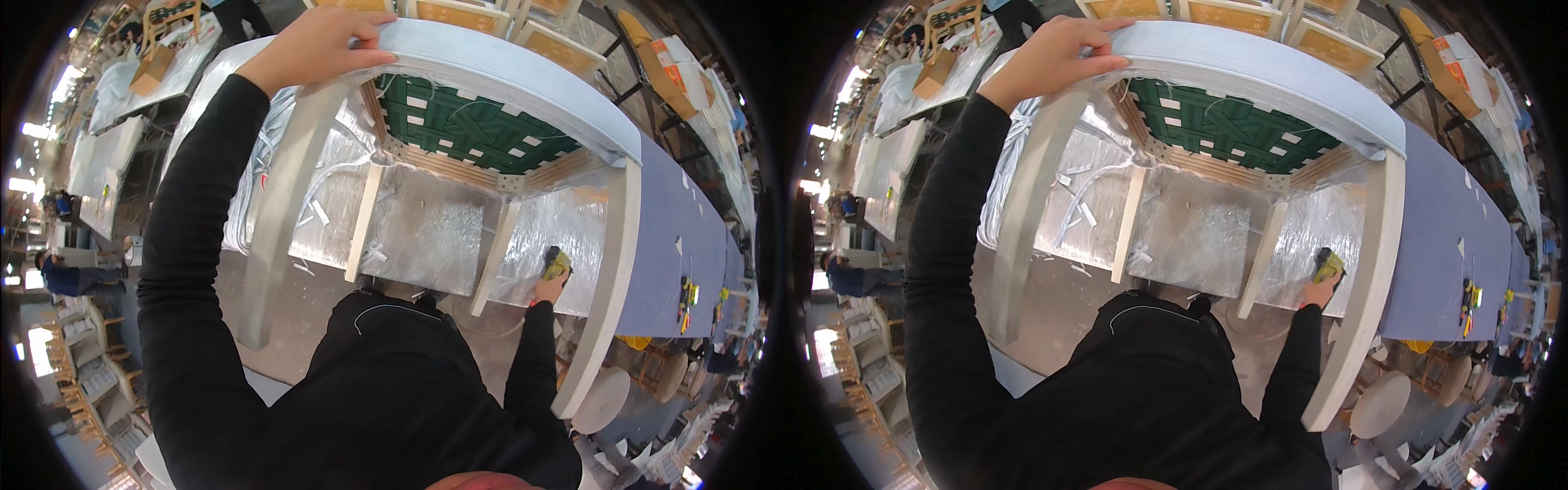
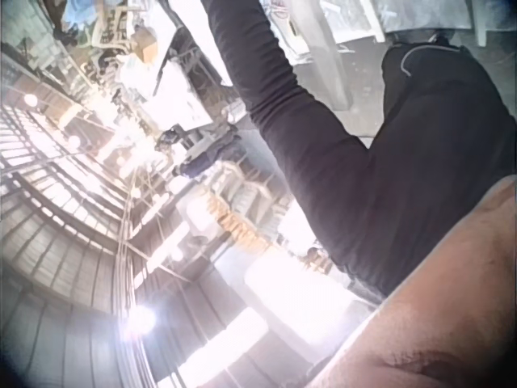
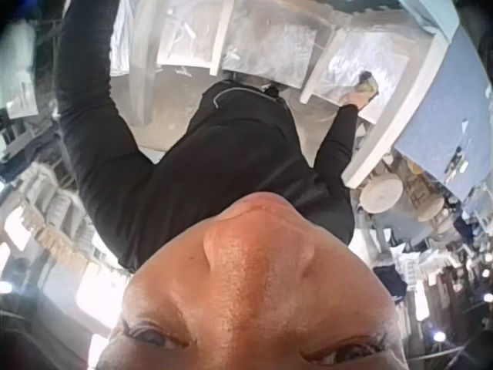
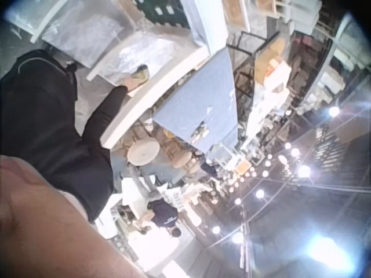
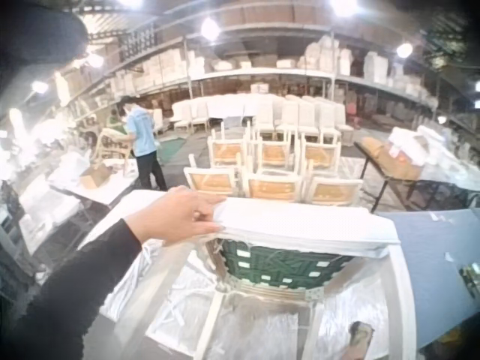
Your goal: The person attaches a light blue fabric strip to the underside of a white wooden chair frame. They use red scissors to trim the fabric and a yellow pneumatic staple gun to secure it to the wood. The process involves repeated measuring, cutting, and stapling along the chair's edge.
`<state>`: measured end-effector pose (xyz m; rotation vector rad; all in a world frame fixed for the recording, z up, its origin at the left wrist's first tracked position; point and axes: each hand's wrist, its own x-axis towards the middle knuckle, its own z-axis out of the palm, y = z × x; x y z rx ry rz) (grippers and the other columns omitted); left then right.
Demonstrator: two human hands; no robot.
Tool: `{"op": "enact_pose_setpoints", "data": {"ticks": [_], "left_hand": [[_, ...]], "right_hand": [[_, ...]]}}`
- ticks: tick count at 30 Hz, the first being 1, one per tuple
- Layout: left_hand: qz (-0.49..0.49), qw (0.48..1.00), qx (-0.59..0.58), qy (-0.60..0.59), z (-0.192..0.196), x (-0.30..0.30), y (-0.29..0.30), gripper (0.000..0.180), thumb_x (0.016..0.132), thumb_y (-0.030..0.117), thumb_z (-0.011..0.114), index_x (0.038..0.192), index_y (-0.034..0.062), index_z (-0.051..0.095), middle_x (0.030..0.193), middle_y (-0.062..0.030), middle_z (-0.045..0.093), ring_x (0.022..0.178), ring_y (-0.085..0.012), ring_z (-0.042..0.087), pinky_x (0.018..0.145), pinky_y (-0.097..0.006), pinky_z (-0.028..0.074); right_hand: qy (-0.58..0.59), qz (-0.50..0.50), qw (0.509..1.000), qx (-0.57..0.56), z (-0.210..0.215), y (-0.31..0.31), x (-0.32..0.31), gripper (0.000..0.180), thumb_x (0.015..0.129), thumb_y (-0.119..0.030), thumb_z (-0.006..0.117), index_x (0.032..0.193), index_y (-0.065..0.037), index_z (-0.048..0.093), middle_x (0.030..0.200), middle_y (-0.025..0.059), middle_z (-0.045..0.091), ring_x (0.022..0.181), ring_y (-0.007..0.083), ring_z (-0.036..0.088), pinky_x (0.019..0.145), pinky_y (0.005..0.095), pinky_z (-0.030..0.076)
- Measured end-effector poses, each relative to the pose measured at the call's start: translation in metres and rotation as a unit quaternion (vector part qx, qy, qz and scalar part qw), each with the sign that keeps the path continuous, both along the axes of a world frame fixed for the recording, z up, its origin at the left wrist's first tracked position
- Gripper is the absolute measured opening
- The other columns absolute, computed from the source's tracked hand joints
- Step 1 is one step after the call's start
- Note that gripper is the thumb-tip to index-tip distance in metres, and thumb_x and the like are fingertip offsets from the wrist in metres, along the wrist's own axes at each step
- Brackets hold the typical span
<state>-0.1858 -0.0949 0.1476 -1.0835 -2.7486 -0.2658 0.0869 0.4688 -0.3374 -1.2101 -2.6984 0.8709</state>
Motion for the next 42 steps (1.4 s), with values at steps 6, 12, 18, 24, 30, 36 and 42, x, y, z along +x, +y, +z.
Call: {"op": "enact_pose_setpoints", "data": {"ticks": [6, 12, 18, 24, 30, 36, 42], "left_hand": [[-0.060, 0.996, 0.042, 0.052, -0.008, -0.013, -0.001, 0.039, 0.093, 0.039, 0.077, 0.084, 0.0011, 0.074, 0.123, -0.0253, 0.074, 0.096, -0.0403, 0.072, 0.091, -0.051, 0.054], [-0.039, 0.997, 0.069, 0.014, -0.002, -0.012, 0.010, 0.036, 0.092, 0.038, 0.077, 0.080, 0.0041, 0.075, 0.087, -0.0177, 0.076, 0.082, -0.0392, 0.073, 0.075, -0.050, 0.056], [-0.010, 0.999, 0.039, 0.009, 0.006, -0.008, 0.017, 0.037, 0.089, 0.041, 0.080, 0.078, 0.0065, 0.075, 0.078, -0.0175, 0.074, 0.078, -0.0379, 0.072, 0.071, -0.050, 0.055], [-0.105, 0.990, -0.004, 0.090, -0.010, -0.041, 0.007, 0.047, 0.096, 0.048, 0.076, 0.079, 0.0044, 0.071, 0.087, -0.0154, 0.077, 0.071, -0.0334, 0.067, 0.067, -0.041, 0.051], [-0.130, 0.988, 0.020, 0.083, -0.012, -0.043, 0.009, 0.047, 0.095, 0.048, 0.075, 0.080, 0.0037, 0.071, 0.068, -0.0155, 0.066, 0.070, -0.0366, 0.068, 0.068, -0.045, 0.052], [-0.102, 0.993, 0.031, 0.057, -0.011, -0.032, 0.010, 0.045, 0.095, 0.045, 0.076, 0.080, 0.0033, 0.071, 0.066, -0.0168, 0.065, 0.069, -0.0371, 0.068, 0.066, -0.045, 0.051], [-0.087, 0.994, 0.043, 0.059, -0.013, -0.024, 0.012, 0.041, 0.091, 0.043, 0.078, 0.075, 0.0062, 0.071, 0.069, -0.0159, 0.069, 0.071, -0.0380, 0.070, 0.067, -0.047, 0.054]], "right_hand": [[0.113, -0.186, 0.871, -0.440, 0.080, -0.053, -0.015, 0.019, 0.101, -0.026, 0.068, 0.106, -0.008, 0.064, 0.076, 0.0014, 0.057, 0.057, 0.0142, 0.056, 0.048, 0.0304, 0.045], [0.337, 0.036, 0.813, -0.473, 0.257, -0.273, -0.053, 0.036, 0.102, -0.017, 0.070, 0.133, 0.000, 0.072, 0.078, -0.0020, 0.060, 0.061, 0.0063, 0.054, 0.055, 0.0254, 0.044], [0.536, 0.081, 0.758, -0.362, 0.320, -0.412, -0.116, 0.025, 0.102, -0.010, 0.073, 0.124, 0.002, 0.074, 0.083, 0.0011, 0.070, 0.067, 0.0081, 0.063, 0.060, 0.0254, 0.049], [0.594, 0.109, 0.784, -0.144, 0.330, -0.446, -0.154, 0.034, 0.086, -0.012, 0.086, 0.114, 0.004, 0.073, 0.092, 0.0125, 0.081, 0.083, 0.0200, 0.080, 0.075, 0.0309, 0.060], [0.554, 0.104, 0.817, -0.121, 0.332, -0.449, -0.157, 0.037, 0.082, -0.013, 0.087, 0.111, 0.002, 0.071, 0.091, 0.0153, 0.080, 0.082, 0.0258, 0.081, 0.073, 0.0322, 0.059], [0.516, 0.116, 0.837, -0.140, 0.335, -0.449, -0.153, 0.044, 0.080, -0.012, 0.087, 0.117, 0.003, 0.068, 0.092, 0.0180, 0.079, 0.084, 0.0282, 0.080, 0.074, 0.0328, 0.059], [0.511, 0.103, 0.835, -0.174, 0.319, -0.452, -0.160, 0.062, 0.076, -0.010, 0.088, 0.128, 0.012, 0.063, 0.092, 0.0233, 0.078, 0.084, 0.0306, 0.080, 0.075, 0.0336, 0.060]]}}
